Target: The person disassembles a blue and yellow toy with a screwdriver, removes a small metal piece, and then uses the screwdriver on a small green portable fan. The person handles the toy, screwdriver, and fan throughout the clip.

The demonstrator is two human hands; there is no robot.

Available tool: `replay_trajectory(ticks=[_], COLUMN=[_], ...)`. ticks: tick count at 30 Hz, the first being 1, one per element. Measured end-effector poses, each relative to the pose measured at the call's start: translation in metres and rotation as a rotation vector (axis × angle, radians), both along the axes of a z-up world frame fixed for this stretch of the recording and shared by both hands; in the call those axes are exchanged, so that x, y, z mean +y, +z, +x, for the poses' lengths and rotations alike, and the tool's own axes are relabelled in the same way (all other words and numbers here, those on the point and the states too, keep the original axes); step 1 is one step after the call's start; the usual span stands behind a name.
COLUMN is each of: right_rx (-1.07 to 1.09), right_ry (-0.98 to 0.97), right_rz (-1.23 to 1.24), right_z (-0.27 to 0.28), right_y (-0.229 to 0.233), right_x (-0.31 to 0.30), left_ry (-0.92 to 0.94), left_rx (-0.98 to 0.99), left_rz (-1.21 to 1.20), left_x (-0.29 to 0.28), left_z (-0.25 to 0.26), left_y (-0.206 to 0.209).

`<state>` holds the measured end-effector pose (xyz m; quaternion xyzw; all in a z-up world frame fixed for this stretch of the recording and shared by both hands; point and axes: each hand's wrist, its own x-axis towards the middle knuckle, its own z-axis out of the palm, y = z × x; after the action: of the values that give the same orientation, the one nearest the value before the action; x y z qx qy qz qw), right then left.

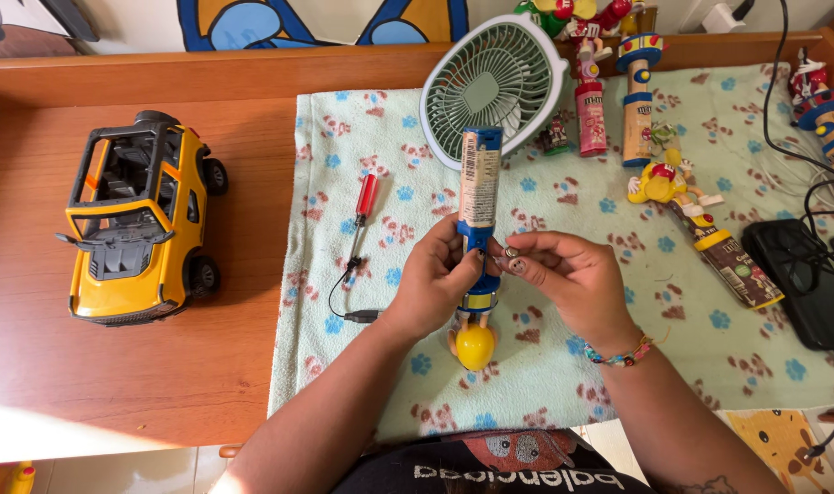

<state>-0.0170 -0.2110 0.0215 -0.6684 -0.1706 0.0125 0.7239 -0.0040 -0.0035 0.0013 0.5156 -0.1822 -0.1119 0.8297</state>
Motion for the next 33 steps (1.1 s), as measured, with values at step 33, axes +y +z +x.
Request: replay_trajectory(ticks=[33], right_rx=[-0.337], right_ry=[-0.220], right_rz=[-0.243], right_z=[-0.002], right_y=[-0.004], right_x=[0.013], left_ry=[-0.100], left_rx=[-0.112], left_rz=[0.084], left_x=[0.001], left_z=[-0.003], left_y=[0.012])
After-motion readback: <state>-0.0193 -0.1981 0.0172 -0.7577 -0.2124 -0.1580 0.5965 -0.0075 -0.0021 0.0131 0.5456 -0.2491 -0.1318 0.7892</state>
